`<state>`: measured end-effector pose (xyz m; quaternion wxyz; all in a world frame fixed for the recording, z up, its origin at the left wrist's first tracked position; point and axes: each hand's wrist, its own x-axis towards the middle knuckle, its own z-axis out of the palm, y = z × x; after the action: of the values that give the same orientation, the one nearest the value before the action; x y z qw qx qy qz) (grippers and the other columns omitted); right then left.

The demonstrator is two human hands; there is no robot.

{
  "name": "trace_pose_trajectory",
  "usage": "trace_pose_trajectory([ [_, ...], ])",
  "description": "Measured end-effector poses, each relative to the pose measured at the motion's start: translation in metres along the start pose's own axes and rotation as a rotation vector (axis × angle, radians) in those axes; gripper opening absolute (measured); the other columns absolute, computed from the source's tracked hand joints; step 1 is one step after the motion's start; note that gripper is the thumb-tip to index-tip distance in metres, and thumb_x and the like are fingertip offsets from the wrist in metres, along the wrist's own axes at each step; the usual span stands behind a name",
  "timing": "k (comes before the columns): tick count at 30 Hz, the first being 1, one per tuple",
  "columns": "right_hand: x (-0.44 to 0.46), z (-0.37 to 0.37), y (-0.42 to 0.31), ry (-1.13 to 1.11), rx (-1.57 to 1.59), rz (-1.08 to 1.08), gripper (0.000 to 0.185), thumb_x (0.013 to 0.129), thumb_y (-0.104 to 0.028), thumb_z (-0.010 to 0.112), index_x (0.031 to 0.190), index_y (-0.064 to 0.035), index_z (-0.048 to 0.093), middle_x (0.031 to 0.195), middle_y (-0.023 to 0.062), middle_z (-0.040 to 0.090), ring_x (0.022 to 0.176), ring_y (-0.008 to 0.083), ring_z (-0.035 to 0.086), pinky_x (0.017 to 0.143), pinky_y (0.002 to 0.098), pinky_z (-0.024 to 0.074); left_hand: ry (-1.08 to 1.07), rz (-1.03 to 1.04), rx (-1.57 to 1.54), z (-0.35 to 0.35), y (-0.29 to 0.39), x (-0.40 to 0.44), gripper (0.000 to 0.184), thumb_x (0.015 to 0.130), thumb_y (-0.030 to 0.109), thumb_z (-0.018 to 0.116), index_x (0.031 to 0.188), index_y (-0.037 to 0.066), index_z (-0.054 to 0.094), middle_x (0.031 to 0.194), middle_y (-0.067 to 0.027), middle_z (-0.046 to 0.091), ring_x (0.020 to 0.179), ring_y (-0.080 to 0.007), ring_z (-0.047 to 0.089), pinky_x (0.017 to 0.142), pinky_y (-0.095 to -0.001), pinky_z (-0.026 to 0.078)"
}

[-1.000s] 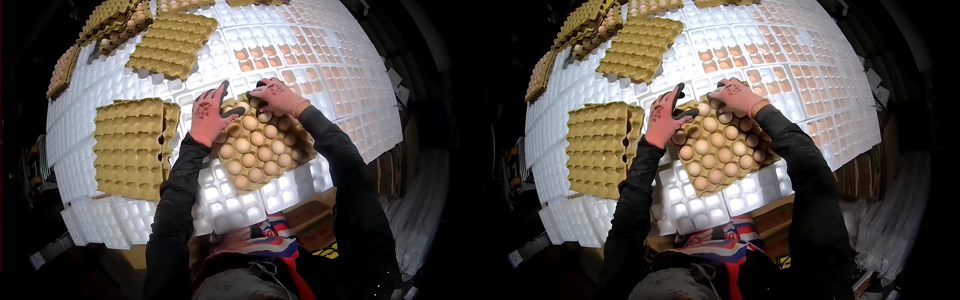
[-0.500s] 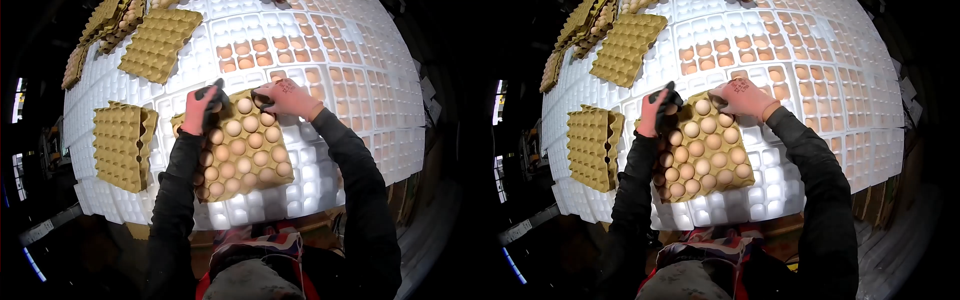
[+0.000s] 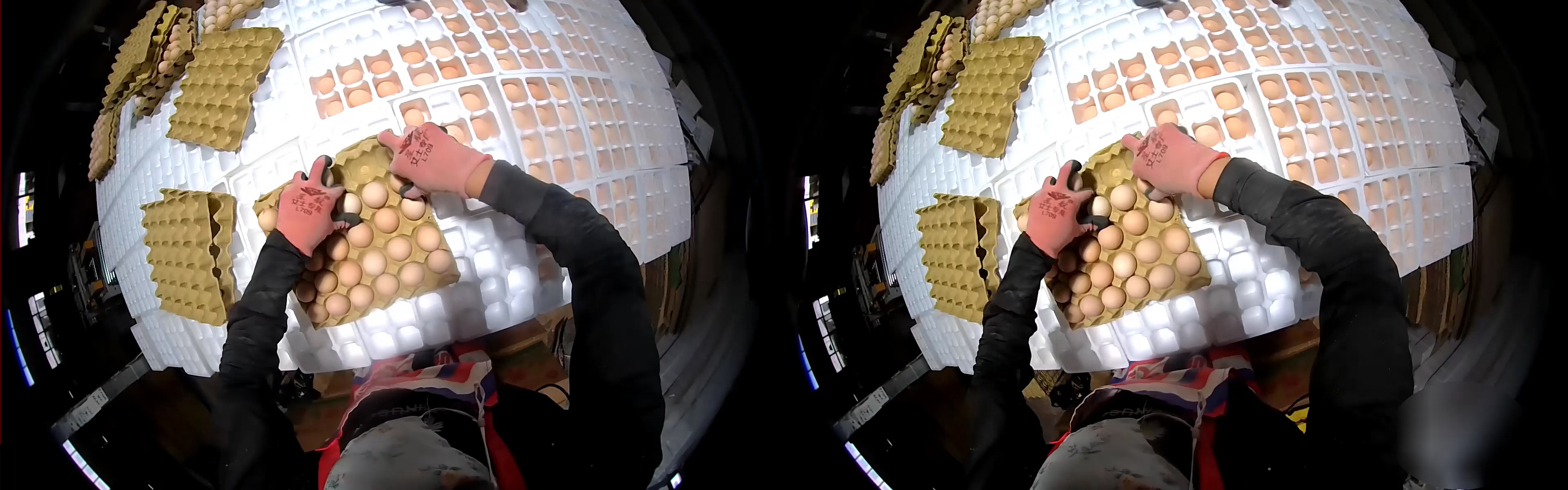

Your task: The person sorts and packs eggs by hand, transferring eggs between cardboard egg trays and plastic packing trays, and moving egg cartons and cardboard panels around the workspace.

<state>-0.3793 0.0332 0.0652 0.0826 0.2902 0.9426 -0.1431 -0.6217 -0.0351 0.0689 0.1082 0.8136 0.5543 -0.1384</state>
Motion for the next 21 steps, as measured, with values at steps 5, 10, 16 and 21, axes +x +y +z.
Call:
trace_pose_trajectory([
  [5, -0.066, 0.042, 0.023, 0.652, 1.855, 0.374, 0.036, 0.097, -0.031, 0.055, 0.119, -0.0024, 0.060, 0.096, 0.0074, 0.064, 0.074, 0.0098, 0.061, 0.060, 0.0198, 0.0490, 0.154, 0.025, -0.639, 0.007, -0.015, -0.015, 0.049, 0.065, 0.031, 0.082, 0.109, 0.010, 0.071, 0.132, -0.0139, 0.047, 0.114, -0.0339, 0.054, 0.091, -0.0413, 0.048],
  [10, -0.151, 0.060, 0.009, 0.872, 1.527, 0.578, 0.038, 0.095, -0.034, 0.056, 0.112, 0.0002, 0.063, 0.102, 0.0089, 0.065, 0.076, 0.0105, 0.063, 0.064, 0.0223, 0.0495, 0.195, 0.309, -0.722, -0.024, 0.042, 0.000, 0.050, 0.063, 0.032, 0.084, 0.107, 0.012, 0.072, 0.133, -0.0165, 0.047, 0.112, -0.0334, 0.055, 0.091, -0.0404, 0.048],
  [16, -0.143, 0.082, -0.010, 0.302, 0.279, 0.751, 0.047, 0.073, -0.034, 0.076, 0.116, -0.0168, 0.067, 0.124, 0.0129, 0.059, 0.095, 0.0298, 0.066, 0.079, 0.0370, 0.0524, -0.092, 0.452, -0.013, -0.009, 0.133, 0.071, 0.034, 0.066, 0.028, 0.079, 0.098, 0.020, 0.073, 0.119, -0.0108, 0.052, 0.092, -0.0288, 0.060, 0.074, -0.0362, 0.052],
  [21, -0.124, 0.065, 0.018, 0.794, 0.705, 0.781, 0.037, 0.087, -0.023, 0.062, 0.120, -0.0079, 0.063, 0.113, 0.0152, 0.063, 0.092, 0.0332, 0.065, 0.083, 0.0424, 0.0508, -0.131, 0.344, 0.028, -0.001, 0.143, 0.101, 0.025, 0.073, 0.019, 0.069, 0.098, 0.020, 0.074, 0.110, -0.0118, 0.062, 0.089, -0.0269, 0.065, 0.072, -0.0373, 0.053],
])
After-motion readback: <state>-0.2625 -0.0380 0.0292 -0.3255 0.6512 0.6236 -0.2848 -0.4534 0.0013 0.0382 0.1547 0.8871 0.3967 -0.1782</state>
